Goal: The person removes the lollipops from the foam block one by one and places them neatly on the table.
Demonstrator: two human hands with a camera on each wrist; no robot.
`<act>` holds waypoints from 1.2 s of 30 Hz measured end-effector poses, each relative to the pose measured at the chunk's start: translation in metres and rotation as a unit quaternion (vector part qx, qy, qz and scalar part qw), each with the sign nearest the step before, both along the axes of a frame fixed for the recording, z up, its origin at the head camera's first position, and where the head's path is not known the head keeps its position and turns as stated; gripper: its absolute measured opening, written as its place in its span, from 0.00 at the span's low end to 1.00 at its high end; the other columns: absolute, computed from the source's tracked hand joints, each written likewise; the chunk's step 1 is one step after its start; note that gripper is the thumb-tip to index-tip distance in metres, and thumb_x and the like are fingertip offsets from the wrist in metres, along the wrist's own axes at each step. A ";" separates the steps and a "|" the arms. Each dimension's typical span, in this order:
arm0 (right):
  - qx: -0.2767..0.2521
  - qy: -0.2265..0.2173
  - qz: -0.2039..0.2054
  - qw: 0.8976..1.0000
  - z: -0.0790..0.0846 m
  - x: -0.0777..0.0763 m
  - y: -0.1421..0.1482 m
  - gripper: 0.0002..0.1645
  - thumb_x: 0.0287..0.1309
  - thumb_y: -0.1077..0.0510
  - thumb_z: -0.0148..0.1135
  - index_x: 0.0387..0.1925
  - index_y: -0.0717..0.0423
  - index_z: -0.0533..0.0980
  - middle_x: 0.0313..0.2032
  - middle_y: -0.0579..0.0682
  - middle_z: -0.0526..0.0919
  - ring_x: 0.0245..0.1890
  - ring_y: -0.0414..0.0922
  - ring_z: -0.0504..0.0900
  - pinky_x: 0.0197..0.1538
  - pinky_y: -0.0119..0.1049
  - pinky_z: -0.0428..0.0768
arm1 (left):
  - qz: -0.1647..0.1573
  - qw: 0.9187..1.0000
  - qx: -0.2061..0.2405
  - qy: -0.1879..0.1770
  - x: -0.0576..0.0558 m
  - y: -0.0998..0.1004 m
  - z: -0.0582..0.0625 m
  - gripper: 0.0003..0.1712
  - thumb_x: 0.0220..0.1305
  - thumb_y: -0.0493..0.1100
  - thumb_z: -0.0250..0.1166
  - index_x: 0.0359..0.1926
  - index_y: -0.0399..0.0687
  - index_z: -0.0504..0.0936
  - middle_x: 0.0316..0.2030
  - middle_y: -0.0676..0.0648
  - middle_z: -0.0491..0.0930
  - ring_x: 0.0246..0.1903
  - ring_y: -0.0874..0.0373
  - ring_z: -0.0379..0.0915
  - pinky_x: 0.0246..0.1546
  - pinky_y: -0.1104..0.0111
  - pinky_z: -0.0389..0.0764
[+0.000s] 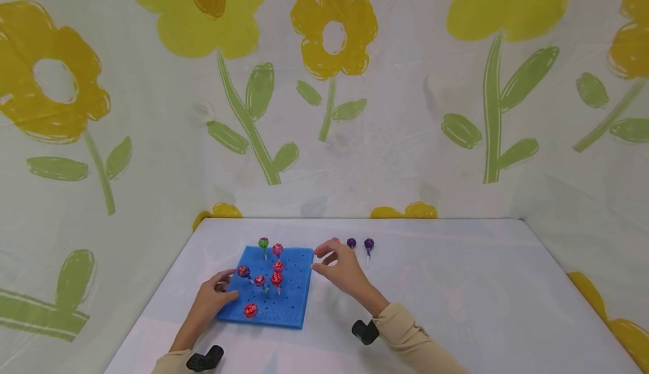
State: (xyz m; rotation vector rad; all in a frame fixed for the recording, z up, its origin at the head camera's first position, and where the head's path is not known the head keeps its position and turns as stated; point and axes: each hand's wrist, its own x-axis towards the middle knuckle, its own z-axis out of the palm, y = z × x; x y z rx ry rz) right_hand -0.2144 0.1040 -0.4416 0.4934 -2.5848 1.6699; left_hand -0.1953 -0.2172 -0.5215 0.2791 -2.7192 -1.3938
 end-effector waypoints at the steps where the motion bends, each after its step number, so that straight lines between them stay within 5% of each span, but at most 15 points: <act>1: 0.006 0.000 0.004 1.000 0.000 0.002 -0.002 0.11 0.53 0.61 0.67 0.40 0.54 0.79 0.39 0.50 0.80 0.36 0.45 0.80 0.34 0.34 0.80 | -0.001 1.000 0.001 -0.001 0.000 0.000 0.000 0.33 0.52 0.36 0.67 0.61 0.39 0.71 0.47 0.39 0.74 0.46 0.47 0.68 0.48 0.53 0.73; 15: 0.010 0.019 0.079 0.997 -0.001 0.019 -0.029 0.12 0.54 0.58 0.67 0.41 0.53 0.78 0.39 0.48 0.80 0.37 0.43 0.80 0.34 0.33 0.79 | -0.024 0.999 0.020 -0.027 -0.004 -0.008 0.004 0.34 0.51 0.36 0.69 0.61 0.41 0.71 0.50 0.39 0.73 0.49 0.46 0.68 0.50 0.52 0.71; 36: -0.026 -0.028 0.128 0.991 -0.014 0.041 -0.067 0.12 0.52 0.62 0.68 0.40 0.57 0.78 0.40 0.53 0.81 0.37 0.43 0.80 0.36 0.30 0.78 | -0.022 0.999 0.021 -0.036 -0.004 -0.008 0.007 0.34 0.50 0.35 0.70 0.61 0.39 0.72 0.52 0.36 0.72 0.50 0.43 0.68 0.51 0.48 0.69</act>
